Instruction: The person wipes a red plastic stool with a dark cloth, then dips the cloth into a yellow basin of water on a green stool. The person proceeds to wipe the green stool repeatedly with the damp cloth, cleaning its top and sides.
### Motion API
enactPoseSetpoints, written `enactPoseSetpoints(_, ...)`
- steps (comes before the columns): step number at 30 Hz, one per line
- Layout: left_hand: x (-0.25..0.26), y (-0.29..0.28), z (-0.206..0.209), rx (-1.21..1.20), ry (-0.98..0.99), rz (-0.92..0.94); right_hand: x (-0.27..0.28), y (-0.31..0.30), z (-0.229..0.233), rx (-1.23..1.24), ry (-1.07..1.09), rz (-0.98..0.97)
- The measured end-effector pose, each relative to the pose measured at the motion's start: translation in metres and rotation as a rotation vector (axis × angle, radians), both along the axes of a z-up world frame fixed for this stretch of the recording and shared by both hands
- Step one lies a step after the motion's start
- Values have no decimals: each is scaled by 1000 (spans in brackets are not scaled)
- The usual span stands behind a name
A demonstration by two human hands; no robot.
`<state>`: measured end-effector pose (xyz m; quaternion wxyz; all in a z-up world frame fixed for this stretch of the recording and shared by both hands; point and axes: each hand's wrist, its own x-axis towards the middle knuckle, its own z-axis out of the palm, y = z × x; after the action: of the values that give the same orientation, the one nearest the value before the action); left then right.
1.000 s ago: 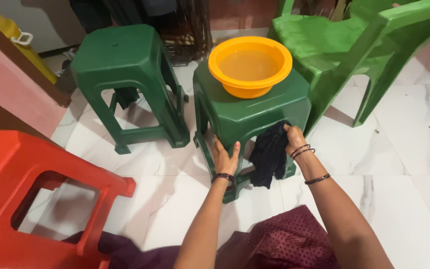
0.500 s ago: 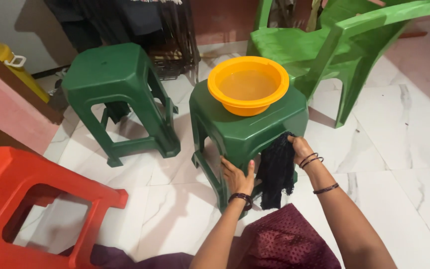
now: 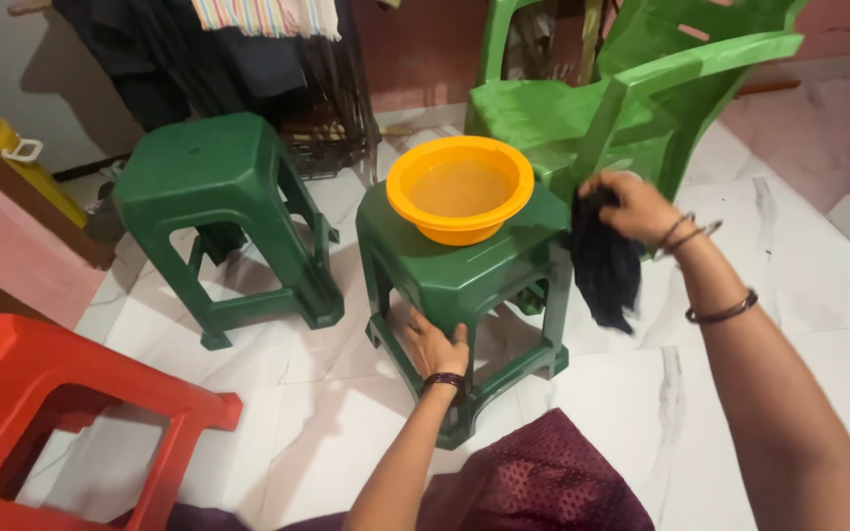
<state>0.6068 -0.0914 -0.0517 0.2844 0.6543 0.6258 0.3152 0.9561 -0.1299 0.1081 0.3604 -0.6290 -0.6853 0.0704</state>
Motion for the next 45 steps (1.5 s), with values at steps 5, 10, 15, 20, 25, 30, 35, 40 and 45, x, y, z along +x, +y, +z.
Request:
enactPoseSetpoints(5, 18, -19, 86, 635, -278, -200, -63, -16, 123, 225, -198, -26)
enactPoseSetpoints(10, 48, -14, 171, 819, -438, -369, -103, -26, 168, 296, -94, 52)
enactPoseSetpoints(15, 94, 30, 151, 593, -430, -534, -104, -36, 158, 150, 288, 74)
enactPoseSetpoints(20, 90, 53, 186, 379, -830, -616, -64, -48, 120, -45, 399, 9)
enactPoseSetpoints(25, 102, 62, 229, 194, -1059, -850, -53, -41, 88, -456, 339, 3)
enactPoseSetpoints(30, 96, 58, 270, -29, -1225, -847, -63, -14, 65, -394, 294, 230)
enactPoseSetpoints(35, 64, 72, 287, -9, -1373, -1127, -72, 3, 57, -533, 86, 97)
enactPoseSetpoints(40, 12, 71, 298, 10, -1249, -1040, -104, 3, 87, -630, -284, -60)
enactPoseSetpoints(45, -23, 94, 256, 124, -1008, -797, -91, -6, 133, -413, -326, -45)
